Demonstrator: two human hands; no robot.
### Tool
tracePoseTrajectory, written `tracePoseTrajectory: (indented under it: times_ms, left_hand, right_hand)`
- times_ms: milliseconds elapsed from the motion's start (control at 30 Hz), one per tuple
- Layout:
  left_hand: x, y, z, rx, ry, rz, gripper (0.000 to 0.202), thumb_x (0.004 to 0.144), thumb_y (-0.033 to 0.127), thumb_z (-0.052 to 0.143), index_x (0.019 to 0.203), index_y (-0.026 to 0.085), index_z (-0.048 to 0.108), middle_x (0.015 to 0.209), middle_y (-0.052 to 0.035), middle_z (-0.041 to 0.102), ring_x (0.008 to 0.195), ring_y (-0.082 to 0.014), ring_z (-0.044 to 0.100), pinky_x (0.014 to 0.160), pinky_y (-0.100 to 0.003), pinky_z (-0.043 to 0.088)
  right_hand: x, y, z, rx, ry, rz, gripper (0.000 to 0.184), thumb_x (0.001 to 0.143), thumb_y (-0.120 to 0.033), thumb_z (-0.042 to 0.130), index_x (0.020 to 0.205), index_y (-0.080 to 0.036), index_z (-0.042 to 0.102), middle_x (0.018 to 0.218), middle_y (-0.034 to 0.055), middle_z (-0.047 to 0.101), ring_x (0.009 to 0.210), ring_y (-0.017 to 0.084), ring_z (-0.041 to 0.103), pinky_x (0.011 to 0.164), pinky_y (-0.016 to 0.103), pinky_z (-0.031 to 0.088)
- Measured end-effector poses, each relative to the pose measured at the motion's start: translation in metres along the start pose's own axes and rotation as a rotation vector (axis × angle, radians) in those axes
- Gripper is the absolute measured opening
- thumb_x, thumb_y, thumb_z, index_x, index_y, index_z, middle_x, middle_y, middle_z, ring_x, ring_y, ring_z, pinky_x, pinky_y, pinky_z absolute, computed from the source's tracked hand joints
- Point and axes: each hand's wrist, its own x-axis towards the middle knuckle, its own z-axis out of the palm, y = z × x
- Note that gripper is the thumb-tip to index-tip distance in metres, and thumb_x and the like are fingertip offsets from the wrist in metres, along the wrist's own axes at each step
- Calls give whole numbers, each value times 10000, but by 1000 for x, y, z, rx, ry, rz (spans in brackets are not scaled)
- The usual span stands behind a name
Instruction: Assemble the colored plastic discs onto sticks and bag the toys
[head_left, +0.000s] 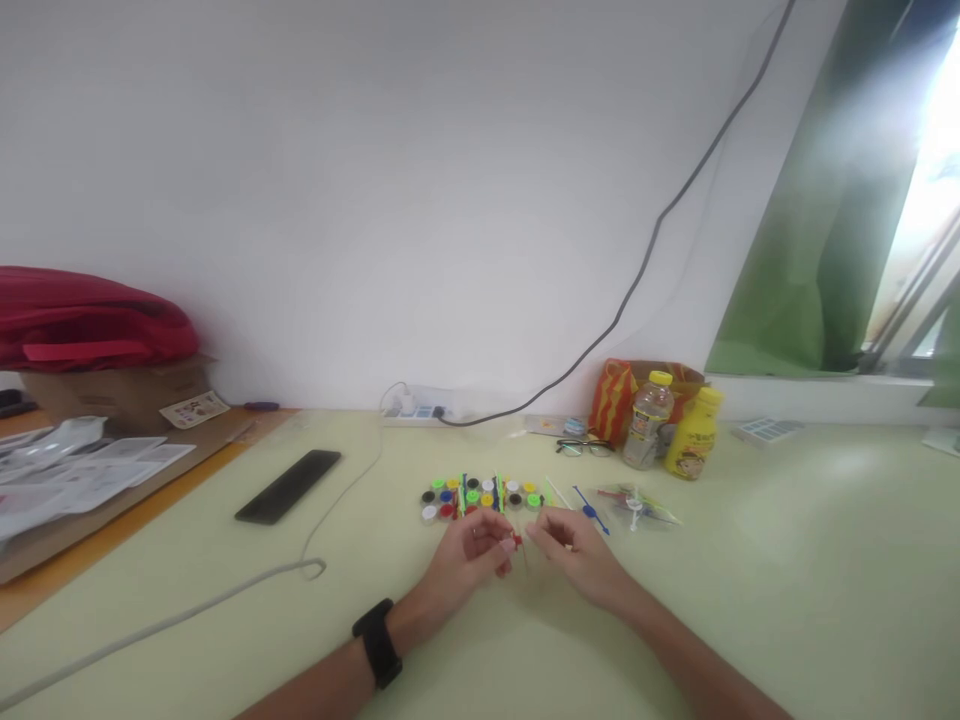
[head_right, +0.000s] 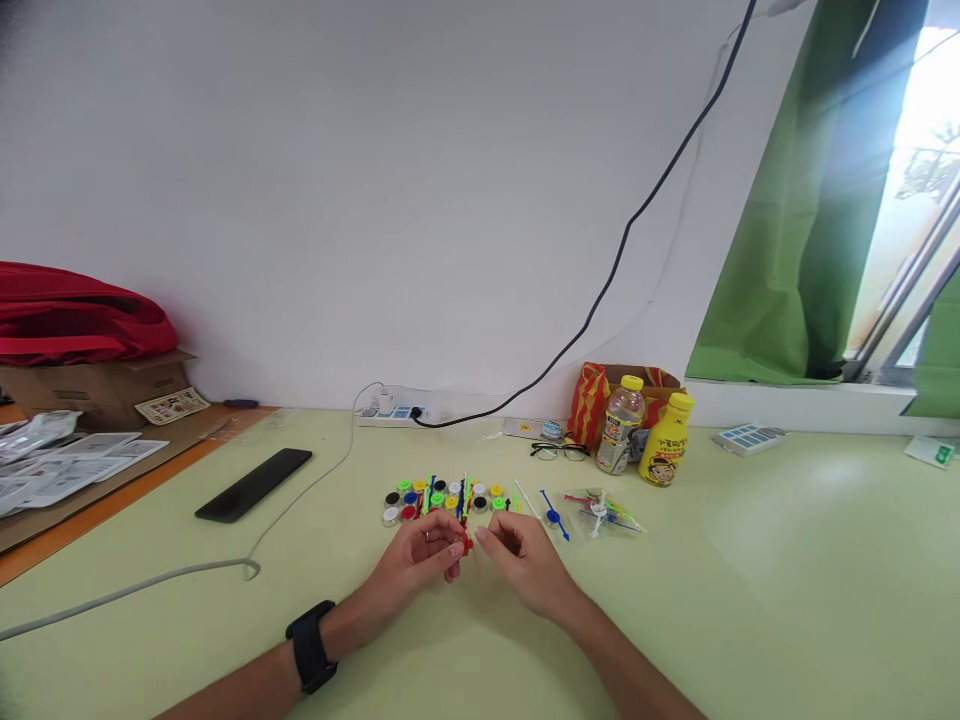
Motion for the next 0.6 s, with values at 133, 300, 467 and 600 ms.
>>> tracePoseTrajectory:
  times_ms: [133, 300, 467, 600]
  left_hand:
    - [0, 1, 1, 3, -12, 7, 318, 817, 408, 791, 913, 144, 642, 794, -38, 619, 690, -135, 581, 635, -259, 467]
    - [1, 0, 1, 4, -10, 9, 330, 821, 416, 786, 924, 141, 636, 810, -38, 613, 699, -136, 578, 638, -264, 475]
    - [1, 0, 0, 12, 1, 2, 340, 818, 421, 787, 924, 139, 629, 816, -37, 615, 671, -121, 565, 628, -258, 467]
    - [0, 0, 1, 24, 14, -1, 336, 820, 419, 785, 922, 142, 624, 819, -34, 615, 654, -116, 568, 620, -256, 461]
  right_hand:
    - [-5, -3, 7, 163, -63, 28, 346, 922, -552, 582, 873, -213, 531, 713, -23, 501, 641, 134, 457, 559, 246, 329]
    - [-9, -7, 9, 197, -45, 37, 389, 932, -518, 590, 1205, -253, 510, 809, -15, 550, 666, 137, 500, 569, 247, 366]
    - [-7, -7, 7, 112, 5, 21, 363, 945, -553, 530, 1022, -208, 611, 766, -11, 548, 620, 125, 460, 576, 258, 351]
    - [-2, -2, 4, 2, 16, 118, 644, 965, -637, 382, 485, -208, 343, 471, -50, 274, 477, 107, 299, 516, 283, 242]
